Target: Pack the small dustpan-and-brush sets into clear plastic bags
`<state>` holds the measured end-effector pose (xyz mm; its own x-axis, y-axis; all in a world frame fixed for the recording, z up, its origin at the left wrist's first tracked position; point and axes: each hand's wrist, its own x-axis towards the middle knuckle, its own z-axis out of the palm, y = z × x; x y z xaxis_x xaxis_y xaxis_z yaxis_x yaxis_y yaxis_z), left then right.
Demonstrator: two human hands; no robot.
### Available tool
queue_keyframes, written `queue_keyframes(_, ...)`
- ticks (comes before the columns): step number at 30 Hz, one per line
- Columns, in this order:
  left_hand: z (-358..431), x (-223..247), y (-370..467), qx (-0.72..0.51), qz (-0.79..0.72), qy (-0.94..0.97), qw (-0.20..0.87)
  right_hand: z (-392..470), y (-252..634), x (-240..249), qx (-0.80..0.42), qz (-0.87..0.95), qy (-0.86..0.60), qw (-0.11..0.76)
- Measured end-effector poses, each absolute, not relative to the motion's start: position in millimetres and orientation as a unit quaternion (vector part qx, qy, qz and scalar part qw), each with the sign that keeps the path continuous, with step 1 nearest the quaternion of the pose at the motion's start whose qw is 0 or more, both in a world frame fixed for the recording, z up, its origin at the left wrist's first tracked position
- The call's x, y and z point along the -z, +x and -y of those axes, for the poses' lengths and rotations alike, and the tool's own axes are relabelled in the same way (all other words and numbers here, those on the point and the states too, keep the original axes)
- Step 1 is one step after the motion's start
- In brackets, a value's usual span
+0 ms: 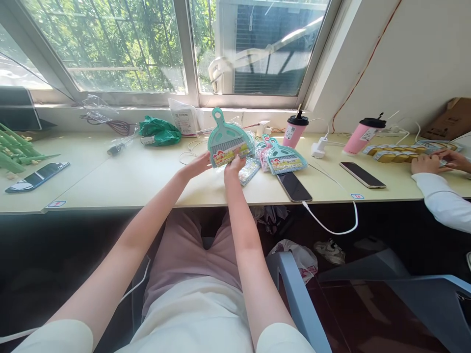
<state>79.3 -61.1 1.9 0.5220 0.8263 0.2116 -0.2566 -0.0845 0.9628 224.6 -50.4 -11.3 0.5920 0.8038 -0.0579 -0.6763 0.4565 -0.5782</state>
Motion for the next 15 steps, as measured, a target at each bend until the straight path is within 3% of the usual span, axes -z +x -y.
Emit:
queue_keyframes(6,60,-1,122,-0.544,-0.214,0.508,0.633,46,222,16,-0.446,0.093,-0.295,0.840)
queue_keyframes(15,69,18,133,-0.531,-0.233,0.500,0.643,36,226,24,-0.434,0.030,-0.383,0.815)
